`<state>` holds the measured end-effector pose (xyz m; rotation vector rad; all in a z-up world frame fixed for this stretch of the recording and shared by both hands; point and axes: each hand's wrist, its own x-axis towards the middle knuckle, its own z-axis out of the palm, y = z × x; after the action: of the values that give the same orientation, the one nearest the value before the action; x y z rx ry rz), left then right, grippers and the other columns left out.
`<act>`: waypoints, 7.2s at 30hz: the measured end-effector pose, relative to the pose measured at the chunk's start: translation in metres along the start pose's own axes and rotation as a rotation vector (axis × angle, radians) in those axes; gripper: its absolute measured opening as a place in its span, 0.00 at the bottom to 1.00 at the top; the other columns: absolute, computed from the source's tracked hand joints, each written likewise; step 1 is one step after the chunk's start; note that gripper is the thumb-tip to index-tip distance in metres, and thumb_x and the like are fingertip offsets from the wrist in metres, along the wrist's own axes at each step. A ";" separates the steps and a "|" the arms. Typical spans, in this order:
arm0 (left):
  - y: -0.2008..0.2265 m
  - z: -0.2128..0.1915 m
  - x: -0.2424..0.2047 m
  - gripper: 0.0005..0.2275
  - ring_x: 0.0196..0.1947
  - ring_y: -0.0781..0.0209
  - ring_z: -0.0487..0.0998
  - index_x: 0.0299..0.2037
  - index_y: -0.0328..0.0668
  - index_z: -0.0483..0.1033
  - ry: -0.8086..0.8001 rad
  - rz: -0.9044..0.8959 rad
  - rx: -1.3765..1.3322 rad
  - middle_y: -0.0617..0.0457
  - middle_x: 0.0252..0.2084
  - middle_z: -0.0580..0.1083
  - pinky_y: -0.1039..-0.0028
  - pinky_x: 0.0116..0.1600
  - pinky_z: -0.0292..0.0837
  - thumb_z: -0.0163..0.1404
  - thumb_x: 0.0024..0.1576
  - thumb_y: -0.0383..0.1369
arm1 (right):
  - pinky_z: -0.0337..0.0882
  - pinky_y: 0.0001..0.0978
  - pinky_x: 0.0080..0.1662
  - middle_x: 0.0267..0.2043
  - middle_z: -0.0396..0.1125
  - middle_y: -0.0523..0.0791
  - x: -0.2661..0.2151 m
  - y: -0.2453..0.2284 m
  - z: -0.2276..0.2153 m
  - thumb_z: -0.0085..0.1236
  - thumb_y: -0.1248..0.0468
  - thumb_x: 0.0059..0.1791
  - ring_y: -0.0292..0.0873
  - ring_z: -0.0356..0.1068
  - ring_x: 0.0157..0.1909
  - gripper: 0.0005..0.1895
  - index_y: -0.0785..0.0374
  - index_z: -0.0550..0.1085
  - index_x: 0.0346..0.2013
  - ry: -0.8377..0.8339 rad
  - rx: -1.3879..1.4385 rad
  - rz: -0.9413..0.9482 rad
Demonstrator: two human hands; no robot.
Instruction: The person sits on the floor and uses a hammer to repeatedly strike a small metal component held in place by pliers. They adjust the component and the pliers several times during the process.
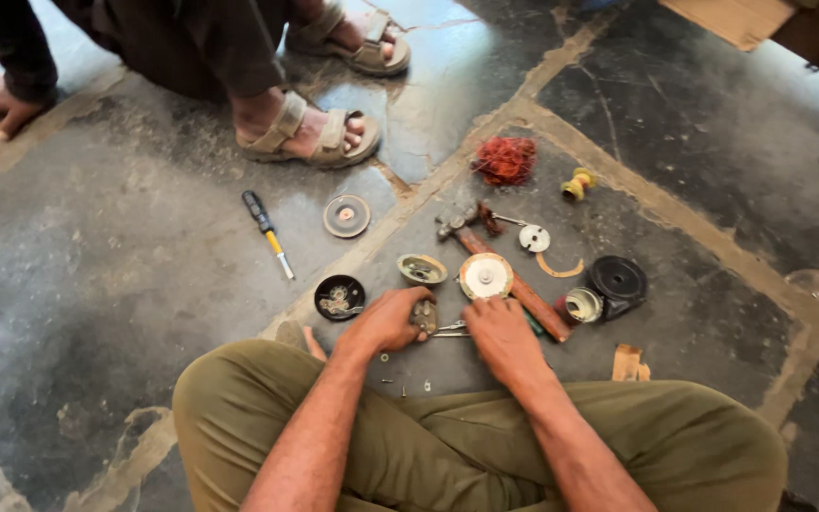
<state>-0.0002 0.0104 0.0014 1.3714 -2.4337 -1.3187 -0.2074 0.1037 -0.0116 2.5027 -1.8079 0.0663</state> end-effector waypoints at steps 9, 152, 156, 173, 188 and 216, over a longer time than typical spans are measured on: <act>0.010 -0.008 -0.007 0.26 0.56 0.43 0.78 0.58 0.46 0.72 0.092 0.014 -0.136 0.42 0.52 0.78 0.60 0.58 0.71 0.62 0.47 0.28 | 0.66 0.43 0.49 0.41 0.68 0.47 -0.001 -0.008 0.011 0.51 0.65 0.46 0.48 0.69 0.50 0.07 0.59 0.74 0.38 -0.076 -0.076 -0.018; 0.011 0.022 0.002 0.08 0.43 0.43 0.76 0.44 0.45 0.76 0.440 0.361 0.090 0.50 0.41 0.77 0.53 0.45 0.72 0.54 0.56 0.31 | 0.71 0.46 0.37 0.28 0.70 0.56 -0.047 -0.001 -0.142 0.48 0.56 0.54 0.55 0.73 0.29 0.34 0.51 0.54 0.75 0.021 0.810 0.634; 0.010 0.027 0.006 0.09 0.42 0.43 0.77 0.46 0.47 0.76 0.482 0.377 0.082 0.50 0.40 0.77 0.53 0.45 0.73 0.53 0.55 0.29 | 0.71 0.49 0.41 0.45 0.71 0.58 -0.069 -0.028 -0.171 0.51 0.58 0.53 0.64 0.73 0.43 0.35 0.49 0.54 0.75 0.086 0.552 0.389; 0.003 0.031 0.010 0.11 0.43 0.42 0.78 0.47 0.47 0.76 0.597 0.442 0.049 0.50 0.44 0.78 0.54 0.46 0.73 0.54 0.54 0.30 | 0.72 0.48 0.44 0.43 0.74 0.51 -0.090 -0.033 -0.142 0.57 0.58 0.51 0.59 0.75 0.43 0.37 0.44 0.59 0.76 -0.143 0.419 0.542; 0.008 0.028 0.002 0.08 0.45 0.43 0.77 0.44 0.44 0.75 0.491 0.371 0.097 0.49 0.43 0.77 0.54 0.46 0.73 0.54 0.57 0.34 | 0.73 0.47 0.42 0.46 0.73 0.61 -0.072 -0.025 -0.170 0.57 0.63 0.52 0.65 0.74 0.46 0.35 0.51 0.58 0.74 -0.022 0.569 0.459; 0.013 0.025 0.002 0.06 0.41 0.43 0.76 0.41 0.43 0.73 0.492 0.321 0.121 0.50 0.39 0.73 0.52 0.42 0.72 0.52 0.57 0.31 | 0.71 0.49 0.39 0.35 0.71 0.52 -0.055 -0.022 -0.203 0.60 0.59 0.51 0.57 0.74 0.35 0.40 0.46 0.58 0.78 -0.217 0.254 0.373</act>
<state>-0.0206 0.0285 -0.0056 1.0975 -2.2834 -0.6763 -0.2042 0.1766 0.1864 2.3636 -2.4829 0.0420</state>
